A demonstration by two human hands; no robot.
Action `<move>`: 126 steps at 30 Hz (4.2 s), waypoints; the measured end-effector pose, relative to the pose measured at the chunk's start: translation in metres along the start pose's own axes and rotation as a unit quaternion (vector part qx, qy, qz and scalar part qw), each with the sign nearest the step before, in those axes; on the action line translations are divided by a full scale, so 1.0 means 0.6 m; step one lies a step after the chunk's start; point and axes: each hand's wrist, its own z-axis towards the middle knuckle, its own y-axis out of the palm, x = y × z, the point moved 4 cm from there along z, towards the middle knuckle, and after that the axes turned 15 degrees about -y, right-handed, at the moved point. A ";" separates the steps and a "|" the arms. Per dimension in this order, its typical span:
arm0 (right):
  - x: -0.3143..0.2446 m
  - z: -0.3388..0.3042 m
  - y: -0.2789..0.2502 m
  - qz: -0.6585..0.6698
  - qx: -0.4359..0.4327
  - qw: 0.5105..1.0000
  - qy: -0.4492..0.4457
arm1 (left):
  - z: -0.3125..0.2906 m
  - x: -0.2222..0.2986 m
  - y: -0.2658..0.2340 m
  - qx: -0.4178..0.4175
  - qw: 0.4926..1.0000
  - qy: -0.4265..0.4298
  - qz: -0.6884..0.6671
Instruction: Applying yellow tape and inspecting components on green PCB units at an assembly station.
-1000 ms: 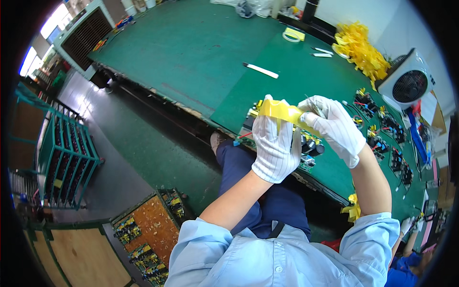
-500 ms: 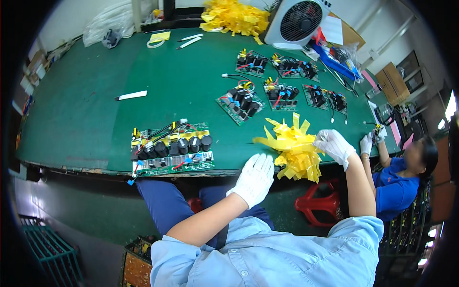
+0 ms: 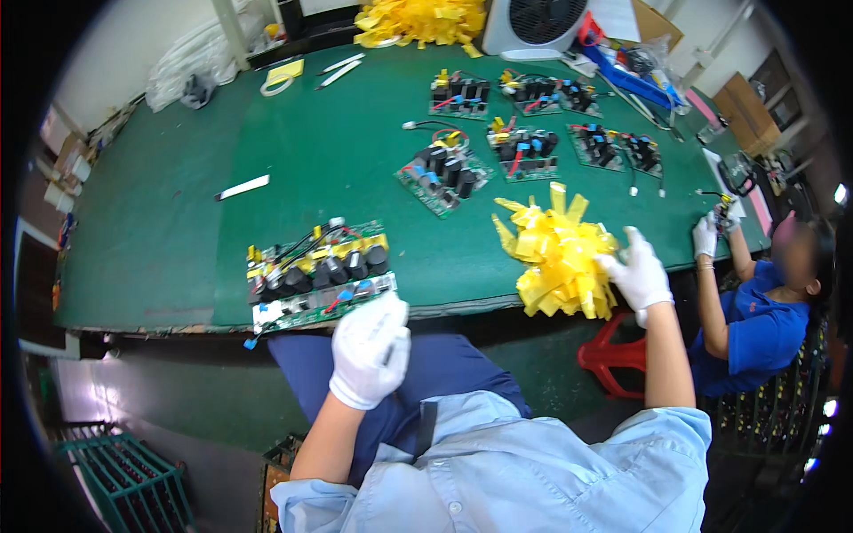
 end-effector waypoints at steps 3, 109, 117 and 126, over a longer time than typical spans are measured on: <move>0.134 -0.010 0.024 0.234 0.060 0.967 0.075 | -0.017 -0.048 -0.081 0.098 0.991 -0.018 0.086; -0.652 0.223 0.113 0.068 0.054 0.934 -0.347 | 0.219 -0.240 -0.233 0.021 0.815 -0.515 0.266; -0.642 -0.034 0.151 -0.015 0.050 0.821 -0.568 | 0.175 -0.215 -0.227 0.209 0.837 -0.305 0.402; -0.608 -0.102 0.250 0.007 0.006 0.758 -0.652 | 0.044 -0.298 -0.156 0.075 0.935 -0.144 0.315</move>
